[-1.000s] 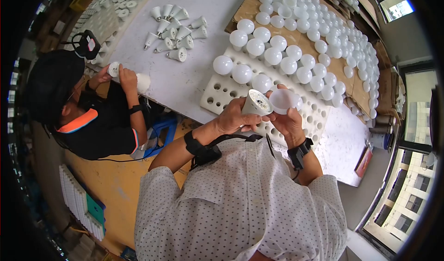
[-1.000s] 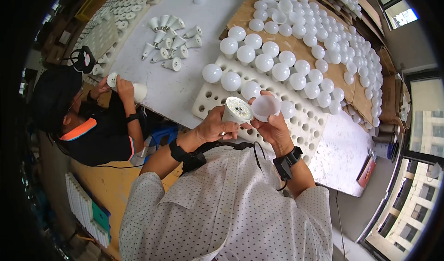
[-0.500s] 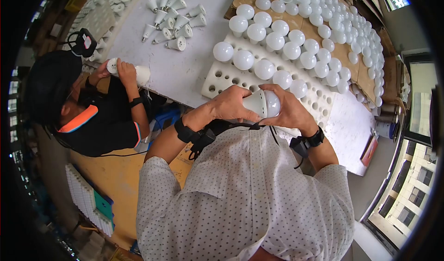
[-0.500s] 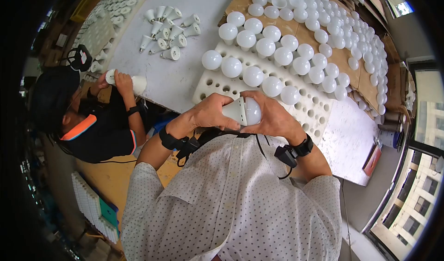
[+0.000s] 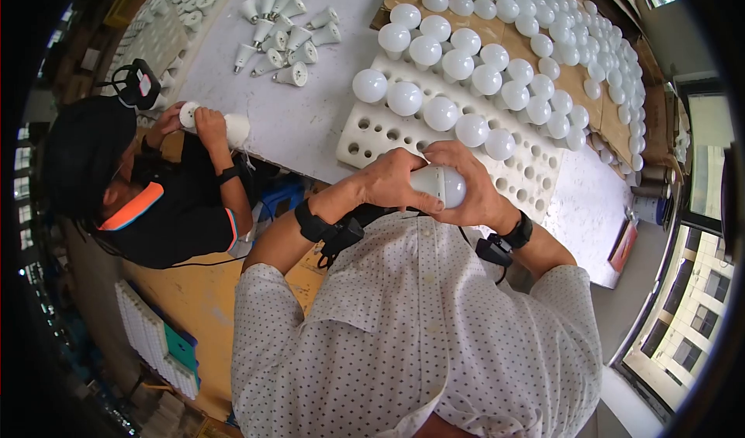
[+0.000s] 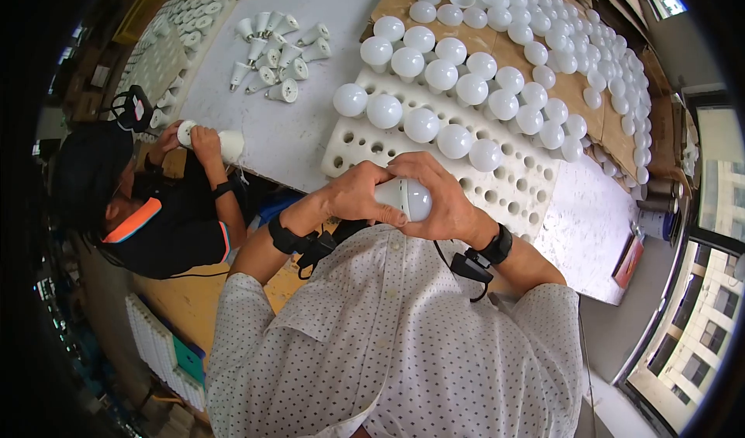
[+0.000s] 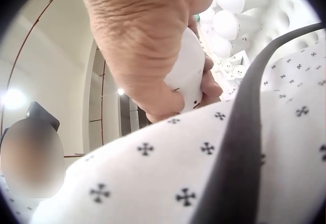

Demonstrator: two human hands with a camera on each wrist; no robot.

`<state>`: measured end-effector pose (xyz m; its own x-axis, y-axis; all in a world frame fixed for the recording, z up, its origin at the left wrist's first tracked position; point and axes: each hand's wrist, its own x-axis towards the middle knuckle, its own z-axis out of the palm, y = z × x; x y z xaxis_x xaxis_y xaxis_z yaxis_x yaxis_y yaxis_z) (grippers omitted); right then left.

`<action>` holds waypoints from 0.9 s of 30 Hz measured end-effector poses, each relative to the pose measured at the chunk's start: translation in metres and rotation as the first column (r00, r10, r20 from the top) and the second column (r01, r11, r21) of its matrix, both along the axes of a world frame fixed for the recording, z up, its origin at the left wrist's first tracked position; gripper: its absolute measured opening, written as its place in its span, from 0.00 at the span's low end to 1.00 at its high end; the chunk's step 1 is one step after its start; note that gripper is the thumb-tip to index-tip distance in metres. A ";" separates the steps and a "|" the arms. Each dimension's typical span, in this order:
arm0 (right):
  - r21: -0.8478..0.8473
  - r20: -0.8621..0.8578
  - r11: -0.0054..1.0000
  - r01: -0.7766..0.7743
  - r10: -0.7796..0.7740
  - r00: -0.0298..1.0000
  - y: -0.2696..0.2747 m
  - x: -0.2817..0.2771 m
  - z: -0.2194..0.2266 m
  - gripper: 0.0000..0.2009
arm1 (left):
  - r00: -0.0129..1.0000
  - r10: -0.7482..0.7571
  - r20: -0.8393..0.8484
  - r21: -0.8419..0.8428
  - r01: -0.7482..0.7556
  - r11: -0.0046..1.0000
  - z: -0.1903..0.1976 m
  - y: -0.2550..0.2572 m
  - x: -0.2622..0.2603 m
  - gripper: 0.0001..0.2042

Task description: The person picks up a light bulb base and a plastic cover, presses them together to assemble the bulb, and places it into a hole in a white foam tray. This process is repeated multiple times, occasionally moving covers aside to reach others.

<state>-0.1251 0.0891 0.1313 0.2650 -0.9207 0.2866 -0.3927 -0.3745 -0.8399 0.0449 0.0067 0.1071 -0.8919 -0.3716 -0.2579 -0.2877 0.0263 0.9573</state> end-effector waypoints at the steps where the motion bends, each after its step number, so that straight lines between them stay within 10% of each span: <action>1: 0.004 0.002 1.000 0.006 -0.006 1.000 0.002 -0.002 -0.002 0.30 | 0.999 -0.002 -0.043 -0.038 0.000 0.999 -0.002 0.001 -0.002 0.24; 10: 0.040 0.089 0.999 -0.002 -0.001 0.996 0.018 -0.021 -0.011 0.27 | 0.990 -0.131 0.055 0.169 0.120 0.978 0.017 0.005 -0.023 0.26; 14: 0.082 0.118 0.981 0.178 -0.187 0.975 0.043 -0.043 -0.016 0.31 | 0.990 -0.129 0.058 0.075 0.124 0.989 -0.001 0.002 -0.028 0.25; 18: 0.068 -0.009 0.681 0.730 -0.731 0.683 0.072 -0.107 -0.012 0.29 | 0.994 0.046 0.094 0.106 -0.056 0.993 -0.013 -0.008 -0.019 0.23; 20: -0.114 -0.316 0.671 0.733 -0.724 0.613 0.074 -0.137 -0.020 0.29 | 0.990 0.125 0.063 0.291 -0.138 0.947 -0.022 -0.010 -0.022 0.20; 27: 0.014 -0.609 0.756 0.654 -0.512 0.605 0.053 -0.148 -0.060 0.30 | 0.992 0.108 0.060 0.205 -0.118 0.972 -0.025 -0.006 -0.039 0.16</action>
<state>-0.2733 0.1422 0.0715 -0.3115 -0.9487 0.0533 -0.8640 0.2595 -0.4316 0.0058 0.0002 0.0818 -0.8316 -0.4032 -0.3820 -0.3236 -0.2074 0.9232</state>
